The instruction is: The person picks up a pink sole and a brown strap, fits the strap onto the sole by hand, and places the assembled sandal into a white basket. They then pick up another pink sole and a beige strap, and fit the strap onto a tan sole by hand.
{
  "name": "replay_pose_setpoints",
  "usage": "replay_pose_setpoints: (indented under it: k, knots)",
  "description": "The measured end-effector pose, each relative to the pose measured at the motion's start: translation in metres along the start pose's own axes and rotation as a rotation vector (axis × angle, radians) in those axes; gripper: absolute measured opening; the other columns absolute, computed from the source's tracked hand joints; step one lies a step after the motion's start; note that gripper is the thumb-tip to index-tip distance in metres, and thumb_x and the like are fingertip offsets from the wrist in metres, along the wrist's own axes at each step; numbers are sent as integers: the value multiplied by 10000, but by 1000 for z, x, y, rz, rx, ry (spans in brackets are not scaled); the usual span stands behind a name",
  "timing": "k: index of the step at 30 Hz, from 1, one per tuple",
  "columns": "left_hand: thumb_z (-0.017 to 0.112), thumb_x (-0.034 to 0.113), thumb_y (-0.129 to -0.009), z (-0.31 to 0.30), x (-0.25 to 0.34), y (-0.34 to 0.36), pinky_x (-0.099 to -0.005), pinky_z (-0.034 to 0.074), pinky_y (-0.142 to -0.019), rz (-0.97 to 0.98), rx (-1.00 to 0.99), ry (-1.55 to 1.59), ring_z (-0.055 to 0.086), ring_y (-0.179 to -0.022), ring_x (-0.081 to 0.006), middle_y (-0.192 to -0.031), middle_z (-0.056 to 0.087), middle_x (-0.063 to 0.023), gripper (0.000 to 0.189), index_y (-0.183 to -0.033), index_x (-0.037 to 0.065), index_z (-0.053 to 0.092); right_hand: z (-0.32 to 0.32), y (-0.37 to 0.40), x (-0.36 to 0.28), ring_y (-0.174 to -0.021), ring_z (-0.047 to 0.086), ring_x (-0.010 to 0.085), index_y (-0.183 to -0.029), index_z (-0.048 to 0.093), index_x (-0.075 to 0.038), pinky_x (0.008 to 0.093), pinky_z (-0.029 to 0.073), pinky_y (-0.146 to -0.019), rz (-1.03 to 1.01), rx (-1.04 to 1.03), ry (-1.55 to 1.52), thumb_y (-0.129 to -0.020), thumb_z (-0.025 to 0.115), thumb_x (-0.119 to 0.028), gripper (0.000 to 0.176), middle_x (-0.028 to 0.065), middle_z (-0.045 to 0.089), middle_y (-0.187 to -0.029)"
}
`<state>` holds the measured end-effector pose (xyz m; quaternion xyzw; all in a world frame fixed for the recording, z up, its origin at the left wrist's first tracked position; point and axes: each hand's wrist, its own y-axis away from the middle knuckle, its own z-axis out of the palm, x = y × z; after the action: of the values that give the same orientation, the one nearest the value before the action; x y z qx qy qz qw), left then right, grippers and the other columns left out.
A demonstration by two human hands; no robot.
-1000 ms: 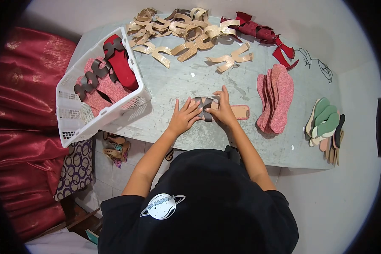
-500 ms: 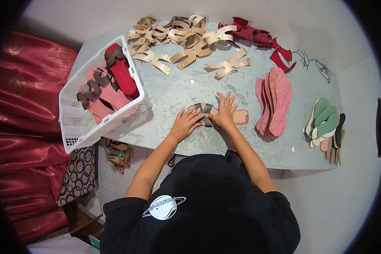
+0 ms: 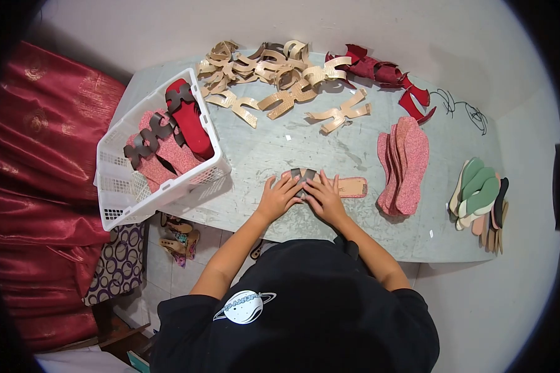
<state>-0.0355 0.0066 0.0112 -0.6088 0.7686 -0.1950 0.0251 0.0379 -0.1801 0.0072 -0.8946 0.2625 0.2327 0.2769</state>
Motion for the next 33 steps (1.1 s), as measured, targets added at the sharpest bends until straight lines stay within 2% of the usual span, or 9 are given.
replay_pose_setpoints:
  k: [1,7,11,18,21,23,27,30,33]
  knots:
    - [587,389,-787,0,0,0,-469,280,-942,-3,12,5,442,-1177,-187,-1237,522,-13,468,-1221,226,529,-5,0,-6,-1291,307,335,-1133,595,-145,632,120,-1013,0,14,-5,-792,640,-218,352,27,545,-1208]
    - [579,371,-791,2,7,-7,-454,283,-916,-50,44,62,447,-1128,-206,-1215,516,-19,457,-1208,193,526,-15,-1,6,-1264,359,299,-1108,592,-139,645,149,-1004,-29,-43,-101,-744,670,-173,374,21,530,-1225]
    - [564,346,-807,-6,11,-16,-433,288,-887,-39,16,58,457,-1081,-247,-1168,532,-50,430,-1190,155,528,-12,-9,2,-1219,414,273,-1047,587,-119,636,169,-1007,-15,-48,13,-708,673,-134,350,30,554,-1168]
    - [579,309,-803,-11,16,-23,-418,286,-877,-66,73,83,470,-1015,-247,-1162,531,-53,416,-1186,152,530,0,-17,2,-1066,532,263,-940,575,-85,566,289,-988,-26,85,64,-700,632,-66,248,81,579,-1035]
    - [607,295,-773,-33,18,-34,-414,276,-879,-134,13,197,475,-970,-243,-1077,546,-49,425,-1171,163,542,-6,-22,0,-993,564,254,-946,571,-85,539,336,-963,-30,107,62,-715,608,-69,235,82,580,-995]
    - [633,287,-740,-49,16,-44,-414,263,-889,-133,-153,219,479,-917,-237,-965,542,-46,432,-1153,191,556,-11,-25,-2,-966,573,248,-940,572,-85,525,362,-947,-24,120,46,-713,607,-68,230,75,582,-974]
    - [657,262,-707,-57,12,-53,-418,256,-898,-94,-160,238,485,-880,-228,-887,526,-37,417,-1115,225,582,-28,-29,-12,-868,588,242,-922,575,-88,481,406,-911,-42,155,89,-705,608,-56,222,62,582,-914]
    - [665,198,-700,-69,18,-60,-412,253,-906,-168,-158,232,499,-848,-206,-836,532,-12,365,-1060,239,621,-38,-33,-19,-830,590,252,-912,571,-81,462,418,-900,-47,212,39,-702,611,-47,217,67,580,-868]
    - [671,122,-674,-82,18,-68,-462,245,-927,-203,-93,268,496,-816,-203,-765,518,-8,301,-962,209,667,-48,-38,-29,-799,589,271,-905,566,-68,431,442,-860,-52,274,-48,-698,617,-39,215,80,579,-827]
